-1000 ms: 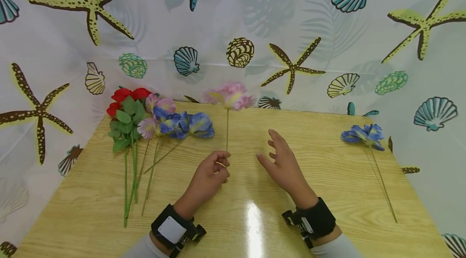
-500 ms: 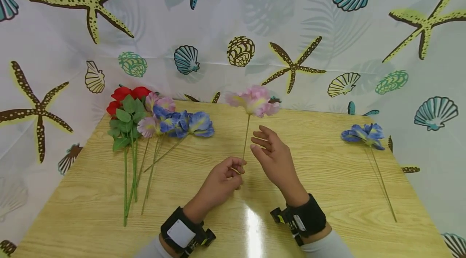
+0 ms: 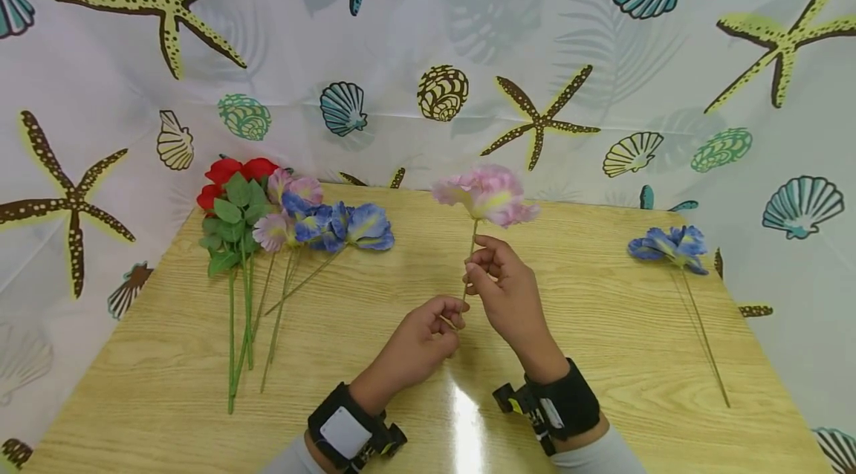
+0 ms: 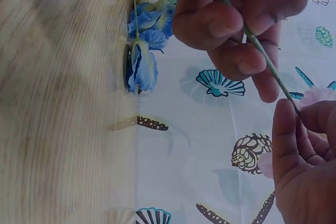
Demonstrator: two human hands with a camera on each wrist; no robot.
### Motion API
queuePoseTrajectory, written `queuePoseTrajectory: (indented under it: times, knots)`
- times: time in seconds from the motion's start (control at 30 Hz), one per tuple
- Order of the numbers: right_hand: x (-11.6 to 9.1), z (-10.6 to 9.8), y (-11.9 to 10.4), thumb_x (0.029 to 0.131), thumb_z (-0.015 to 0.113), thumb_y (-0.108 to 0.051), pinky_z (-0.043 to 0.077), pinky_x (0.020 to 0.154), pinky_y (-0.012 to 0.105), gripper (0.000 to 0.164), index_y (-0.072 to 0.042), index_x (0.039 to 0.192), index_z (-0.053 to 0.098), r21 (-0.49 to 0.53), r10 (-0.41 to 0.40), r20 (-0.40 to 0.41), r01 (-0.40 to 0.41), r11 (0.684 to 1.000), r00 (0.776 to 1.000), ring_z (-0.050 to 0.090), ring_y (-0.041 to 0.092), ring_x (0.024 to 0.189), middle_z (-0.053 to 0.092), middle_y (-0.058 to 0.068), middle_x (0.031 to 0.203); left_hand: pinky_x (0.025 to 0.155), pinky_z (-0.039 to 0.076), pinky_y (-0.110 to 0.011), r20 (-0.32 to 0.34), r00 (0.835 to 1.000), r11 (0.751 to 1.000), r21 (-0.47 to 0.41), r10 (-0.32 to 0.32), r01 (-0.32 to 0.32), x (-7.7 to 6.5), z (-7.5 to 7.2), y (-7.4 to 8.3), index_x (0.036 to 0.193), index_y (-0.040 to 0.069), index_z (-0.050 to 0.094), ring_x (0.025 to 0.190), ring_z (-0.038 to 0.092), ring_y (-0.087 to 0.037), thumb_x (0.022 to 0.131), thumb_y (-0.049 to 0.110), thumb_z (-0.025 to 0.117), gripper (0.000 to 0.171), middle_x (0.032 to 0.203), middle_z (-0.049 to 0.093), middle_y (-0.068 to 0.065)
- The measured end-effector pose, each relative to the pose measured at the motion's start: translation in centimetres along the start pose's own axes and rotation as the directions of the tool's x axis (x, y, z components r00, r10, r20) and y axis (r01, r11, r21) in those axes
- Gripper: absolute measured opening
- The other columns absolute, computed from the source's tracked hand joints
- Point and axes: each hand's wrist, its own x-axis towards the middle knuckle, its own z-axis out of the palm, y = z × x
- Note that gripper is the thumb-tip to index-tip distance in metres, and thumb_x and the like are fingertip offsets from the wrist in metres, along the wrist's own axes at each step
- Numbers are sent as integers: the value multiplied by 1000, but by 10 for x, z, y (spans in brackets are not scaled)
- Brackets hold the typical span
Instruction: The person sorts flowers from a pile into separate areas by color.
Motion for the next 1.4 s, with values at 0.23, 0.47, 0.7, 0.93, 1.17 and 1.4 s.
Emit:
queuePoseTrajectory:
  times: [0.23,0.47,0.7,0.93,1.17,1.4]
  knots:
    - [-2,-7,-3,93,52,-1,53,65,36,35,-1,127,47,8,53,-39,-52,999,998,60,32,81,54,18,97,79,48,-33,-11,999,995,94,36,-35,3,1,-16,129,15,51,100,55,-20,94,22,53,35,118,54,-6]
    - [-4,-15,4,93,53,-2,54,64,36,34,-4,127,48,-15,97,-90,-98,995,991,60,30,81,55,17,97,96,37,-44,-4,995,919,384,99,-90,0,-4,-18,138,19,45,127,37,-19,94,41,51,49,139,42,-2]
    - [-4,-33,22,93,54,-5,54,61,35,34,-5,127,49,-93,104,-129,-116,989,986,60,29,79,55,14,96,102,23,-55,20,998,781,622,54,-55,-5,-15,-16,143,23,36,135,18,-35,92,54,43,60,149,25,-9]
    - [5,-61,55,94,54,-17,54,59,37,36,-13,130,49,-230,120,-158,-154,961,980,59,20,77,55,5,95,101,19,-60,-19,999,555,832,36,-4,-10,-29,-19,142,26,38,135,15,-40,91,56,44,59,149,24,-11]
    - [18,-97,73,95,50,-19,53,57,32,39,-10,133,47,-409,170,-198,-239,881,965,59,21,74,56,7,94,101,19,-61,-45,999,356,934,13,37,-17,-45,-26,141,28,40,136,10,-39,89,59,45,61,151,20,-9]
    - [17,-140,88,97,45,-23,49,54,31,43,-7,136,43,-516,248,-237,-338,787,939,59,25,76,53,12,98,99,20,-62,-122,991,341,935,57,95,-31,-76,-32,140,25,42,136,11,-41,89,56,49,61,150,22,-11]
